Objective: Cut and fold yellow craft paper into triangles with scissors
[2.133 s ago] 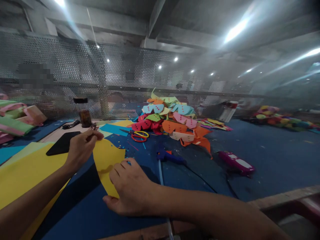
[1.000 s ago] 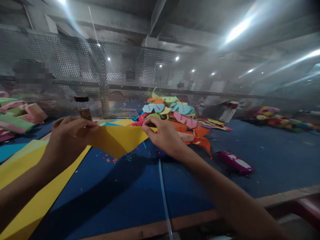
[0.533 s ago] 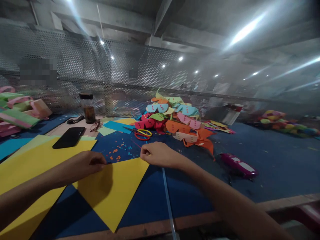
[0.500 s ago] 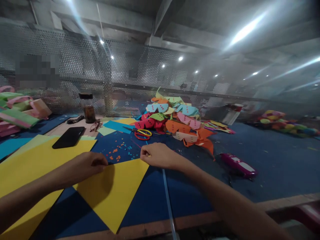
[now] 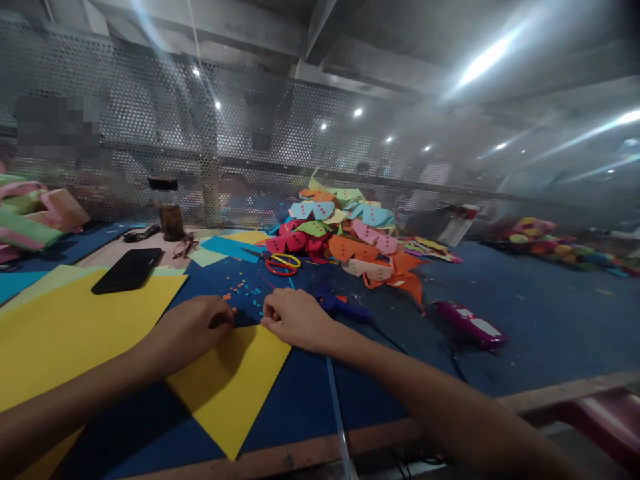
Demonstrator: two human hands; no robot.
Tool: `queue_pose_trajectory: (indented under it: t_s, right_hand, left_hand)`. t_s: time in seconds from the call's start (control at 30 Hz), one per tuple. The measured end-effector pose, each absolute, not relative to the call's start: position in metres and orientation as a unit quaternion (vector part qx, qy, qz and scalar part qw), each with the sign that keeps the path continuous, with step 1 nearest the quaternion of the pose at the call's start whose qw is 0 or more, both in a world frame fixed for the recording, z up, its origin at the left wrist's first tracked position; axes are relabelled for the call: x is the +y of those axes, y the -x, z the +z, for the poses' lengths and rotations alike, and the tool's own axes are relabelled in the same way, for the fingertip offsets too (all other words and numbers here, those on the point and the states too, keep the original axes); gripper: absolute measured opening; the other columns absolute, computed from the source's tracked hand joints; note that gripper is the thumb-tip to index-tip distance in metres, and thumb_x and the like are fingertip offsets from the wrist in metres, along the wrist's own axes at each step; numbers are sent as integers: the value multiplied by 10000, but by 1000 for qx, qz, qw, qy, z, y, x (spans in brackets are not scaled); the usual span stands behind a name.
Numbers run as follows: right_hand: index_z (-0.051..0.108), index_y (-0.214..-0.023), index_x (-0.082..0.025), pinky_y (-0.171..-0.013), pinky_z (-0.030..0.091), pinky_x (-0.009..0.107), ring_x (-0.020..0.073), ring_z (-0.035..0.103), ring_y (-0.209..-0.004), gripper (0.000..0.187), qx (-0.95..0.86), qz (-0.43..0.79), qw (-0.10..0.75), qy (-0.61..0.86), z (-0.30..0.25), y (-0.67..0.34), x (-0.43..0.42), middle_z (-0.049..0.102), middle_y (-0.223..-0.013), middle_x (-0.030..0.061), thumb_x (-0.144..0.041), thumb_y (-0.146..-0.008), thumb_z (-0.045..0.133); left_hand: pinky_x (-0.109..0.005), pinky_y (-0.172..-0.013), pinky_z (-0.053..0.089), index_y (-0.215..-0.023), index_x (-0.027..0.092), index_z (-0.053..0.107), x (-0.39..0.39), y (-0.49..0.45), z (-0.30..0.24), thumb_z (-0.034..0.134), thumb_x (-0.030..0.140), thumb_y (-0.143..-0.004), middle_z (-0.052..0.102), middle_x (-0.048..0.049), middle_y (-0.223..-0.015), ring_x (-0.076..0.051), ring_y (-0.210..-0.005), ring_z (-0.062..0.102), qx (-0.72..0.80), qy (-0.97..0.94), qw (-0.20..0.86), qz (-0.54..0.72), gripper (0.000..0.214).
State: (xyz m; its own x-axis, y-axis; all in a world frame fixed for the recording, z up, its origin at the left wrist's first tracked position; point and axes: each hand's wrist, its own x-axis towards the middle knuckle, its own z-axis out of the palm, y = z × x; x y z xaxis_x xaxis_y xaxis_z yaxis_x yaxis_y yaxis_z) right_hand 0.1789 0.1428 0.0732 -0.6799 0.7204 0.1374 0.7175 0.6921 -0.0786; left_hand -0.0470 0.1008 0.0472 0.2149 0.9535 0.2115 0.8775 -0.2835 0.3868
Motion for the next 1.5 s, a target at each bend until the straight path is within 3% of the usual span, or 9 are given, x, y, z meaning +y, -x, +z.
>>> queue_pose_trajectory:
  t_s: [0.27, 0.43, 0.6, 0.77, 1.07, 1.5]
  right_hand:
    - [675, -821, -213, -668, 350, 278, 172, 623, -848, 113, -899, 61, 88, 424, 65, -170, 145, 710, -887, 15, -303, -870, 625]
    - [672, -797, -226, -654, 330, 293, 184, 623, -830, 128, -894, 70, 95, 433, 62, -169, 148, 719, -861, 9, -309, -846, 587]
    - [667, -795, -233, -632, 315, 290, 182, 622, -798, 103, -892, 88, 92, 434, 63, -169, 149, 729, -866, 2, -288, -804, 580]
    - [667, -828, -231, -661, 342, 289, 176, 628, -813, 127, -895, 86, 80, 431, 63, -171, 150, 728, -913, 12, -301, -833, 561]
    - [661, -841, -238, -626, 329, 278, 182, 645, -818, 115, -890, 111, 72, 436, 67, -171, 151, 742, -886, -3, -270, -802, 558]
    - [694, -898, -235, -655, 360, 266, 176, 651, -823, 193, -890, 134, 56, 433, 69, -181, 157, 756, -936, 3, -191, -787, 542]
  left_hand:
    - [-331, -741, 405, -768, 242, 683, 106, 15, 52, 522, 136, -762, 737, -30, -832, -252, -853, 631, 596, -780, 87, 170, 193]
    - [-294, -629, 361, -788, 237, 685, 114, 14, 46, 548, 210, -794, 734, -30, -777, -234, -751, 648, 613, -757, 135, 182, 140]
    - [-268, -588, 341, -803, 238, 696, 115, 14, 49, 543, 221, -776, 742, -20, -790, -203, -710, 655, 627, -739, 162, 185, 157]
    - [-269, -569, 322, -805, 229, 691, 115, 12, 48, 572, 335, -784, 733, -27, -778, -208, -705, 646, 640, -724, 174, 190, 161]
    - [-261, -619, 392, -823, 218, 707, 122, 20, 42, 530, 213, -698, 743, -11, -805, -195, -747, 658, 614, -727, 226, 206, 216]
    - [-293, -661, 444, -855, 211, 688, 126, 39, 37, 553, 318, -664, 709, -14, -776, -214, -754, 649, 560, -740, 287, 240, 258]
